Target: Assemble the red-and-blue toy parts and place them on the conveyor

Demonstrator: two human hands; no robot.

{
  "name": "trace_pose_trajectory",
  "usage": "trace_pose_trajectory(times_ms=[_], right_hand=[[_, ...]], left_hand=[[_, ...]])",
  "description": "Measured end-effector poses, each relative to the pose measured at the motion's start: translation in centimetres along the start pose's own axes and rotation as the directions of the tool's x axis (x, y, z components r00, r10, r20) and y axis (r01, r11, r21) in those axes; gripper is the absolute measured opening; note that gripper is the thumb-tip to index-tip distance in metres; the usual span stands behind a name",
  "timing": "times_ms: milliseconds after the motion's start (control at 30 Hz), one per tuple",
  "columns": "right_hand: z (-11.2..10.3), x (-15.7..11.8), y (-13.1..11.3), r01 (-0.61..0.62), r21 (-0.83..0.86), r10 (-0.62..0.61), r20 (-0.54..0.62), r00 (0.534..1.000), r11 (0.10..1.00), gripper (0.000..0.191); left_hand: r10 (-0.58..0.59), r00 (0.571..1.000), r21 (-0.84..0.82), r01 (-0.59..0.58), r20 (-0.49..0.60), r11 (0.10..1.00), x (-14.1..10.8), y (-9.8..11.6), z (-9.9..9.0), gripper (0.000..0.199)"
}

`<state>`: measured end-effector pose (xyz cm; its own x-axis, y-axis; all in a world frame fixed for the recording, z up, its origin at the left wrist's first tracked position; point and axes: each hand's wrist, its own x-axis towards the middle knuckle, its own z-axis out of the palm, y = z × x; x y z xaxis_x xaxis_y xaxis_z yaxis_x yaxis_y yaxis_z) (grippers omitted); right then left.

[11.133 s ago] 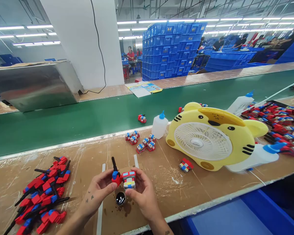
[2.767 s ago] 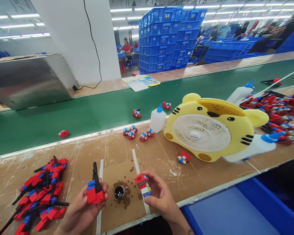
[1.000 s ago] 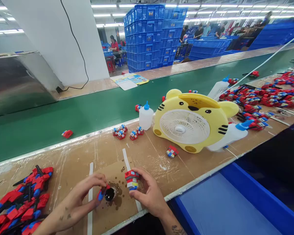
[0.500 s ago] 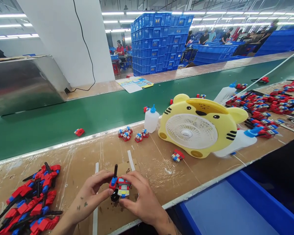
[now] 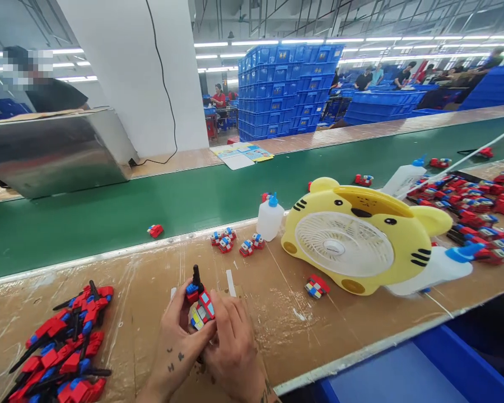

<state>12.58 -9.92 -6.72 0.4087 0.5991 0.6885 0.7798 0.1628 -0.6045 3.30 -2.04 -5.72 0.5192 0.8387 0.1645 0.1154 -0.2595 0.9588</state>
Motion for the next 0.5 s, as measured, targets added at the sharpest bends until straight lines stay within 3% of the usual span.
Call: trace_pose_trajectory(times_ms=[100, 167, 233, 267, 333, 433, 500], right_hand=[[-0.2, 0.4, 0.7, -0.009, 0.005, 0.008, 0.054, 0.998, 1.0, 0.069], [-0.9, 0.3, 1.9, -0.053, 0.003, 0.052, 0.097, 0.994, 0.999, 0.07], [-1.9, 0.0, 3.3, -0.12, -0.011, 0.12, 0.113, 0.986, 0.993, 0.07], [-2.3, -0.1, 4.0, -0.156, -0.02, 0.157, 0.115, 0.981, 0.988, 0.068], [-3.1, 0.0, 5.4, -0.213, -0.034, 0.216, 0.123, 0.969, 0.976, 0.062], [-3.5, 1.5, 6.8, -0.244, -0.054, 0.25, 0.164, 0.954, 0.968, 0.046], [-3.4, 3.1, 7.4, -0.231, -0.072, 0.241, 0.212, 0.947, 0.97, 0.031]], left_hand=[[0.021, 0.999, -0.006, -0.021, 0.027, 1.0, 2.4, -0.1, -1.0, 0.065], [0.048, 0.996, 0.094, -0.056, 0.08, 0.994, 5.6, -0.1, -2.2, 0.056], [0.074, 0.989, 0.325, -0.113, 0.128, 0.939, 10.4, 0.1, -3.2, 0.048], [0.066, 0.987, 0.494, -0.129, 0.144, 0.86, 13.2, 0.2, -3.5, 0.047], [0.047, 0.989, 0.593, -0.12, 0.138, 0.796, 19.5, 0.2, -3.3, 0.047], [-0.064, 0.985, 0.699, -0.07, 0.163, 0.712, 28.0, -0.3, -1.4, 0.038], [-0.148, 0.975, 0.758, -0.031, 0.168, 0.651, 31.8, -1.0, 0.2, 0.034]])
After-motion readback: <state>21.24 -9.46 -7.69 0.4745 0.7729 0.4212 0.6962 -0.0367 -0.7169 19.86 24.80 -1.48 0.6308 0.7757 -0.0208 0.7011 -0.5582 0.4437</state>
